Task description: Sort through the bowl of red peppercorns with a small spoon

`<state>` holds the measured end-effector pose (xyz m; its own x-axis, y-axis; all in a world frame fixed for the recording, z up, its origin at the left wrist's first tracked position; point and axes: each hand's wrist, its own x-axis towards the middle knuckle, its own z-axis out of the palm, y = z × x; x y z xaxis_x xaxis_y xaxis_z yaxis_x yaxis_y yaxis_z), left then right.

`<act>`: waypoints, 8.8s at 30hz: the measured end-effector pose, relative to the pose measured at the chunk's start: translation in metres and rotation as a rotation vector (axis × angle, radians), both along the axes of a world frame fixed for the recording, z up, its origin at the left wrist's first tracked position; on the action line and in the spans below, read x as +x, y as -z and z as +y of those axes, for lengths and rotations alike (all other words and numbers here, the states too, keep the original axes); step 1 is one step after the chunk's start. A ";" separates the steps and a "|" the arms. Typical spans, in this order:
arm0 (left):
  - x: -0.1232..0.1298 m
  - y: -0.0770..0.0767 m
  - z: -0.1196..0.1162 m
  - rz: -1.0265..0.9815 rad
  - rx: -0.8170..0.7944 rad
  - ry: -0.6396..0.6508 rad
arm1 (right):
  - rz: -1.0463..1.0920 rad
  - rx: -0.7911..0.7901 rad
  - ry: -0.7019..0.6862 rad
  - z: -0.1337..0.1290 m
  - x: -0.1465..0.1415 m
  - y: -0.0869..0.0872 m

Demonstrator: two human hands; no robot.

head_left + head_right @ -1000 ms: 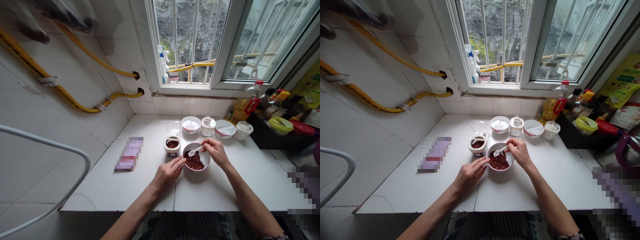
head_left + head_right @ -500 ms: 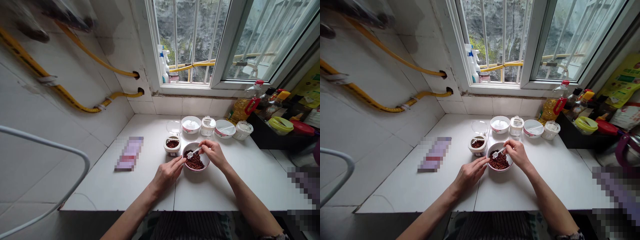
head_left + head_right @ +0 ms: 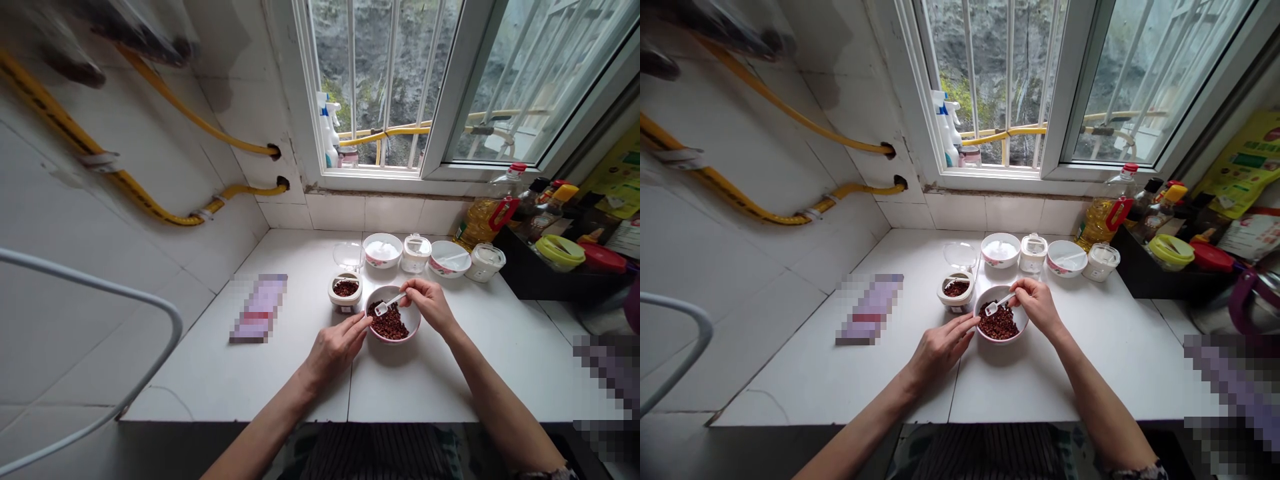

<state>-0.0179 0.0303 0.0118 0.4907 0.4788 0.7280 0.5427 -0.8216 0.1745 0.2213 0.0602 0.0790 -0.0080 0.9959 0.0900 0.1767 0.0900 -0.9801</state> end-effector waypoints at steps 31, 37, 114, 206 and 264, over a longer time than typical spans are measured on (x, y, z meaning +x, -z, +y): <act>-0.001 0.000 0.000 0.014 0.001 0.004 | -0.492 0.379 0.059 -0.005 -0.008 0.000; -0.001 0.001 0.000 0.004 -0.008 0.007 | -0.443 0.278 -0.053 -0.005 -0.014 0.003; -0.002 -0.002 -0.001 0.013 -0.036 0.013 | -0.113 0.014 0.023 -0.004 0.000 -0.007; -0.003 0.001 -0.001 0.007 -0.039 0.020 | -0.021 0.053 0.011 -0.002 -0.001 -0.003; -0.001 -0.004 0.000 0.001 0.000 0.026 | -0.115 0.110 0.036 -0.006 -0.011 0.005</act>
<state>-0.0189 0.0304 0.0154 0.5037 0.4663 0.7272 0.5215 -0.8353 0.1744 0.2104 0.0546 0.0740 0.0111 0.9799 0.1993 0.2923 0.1874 -0.9378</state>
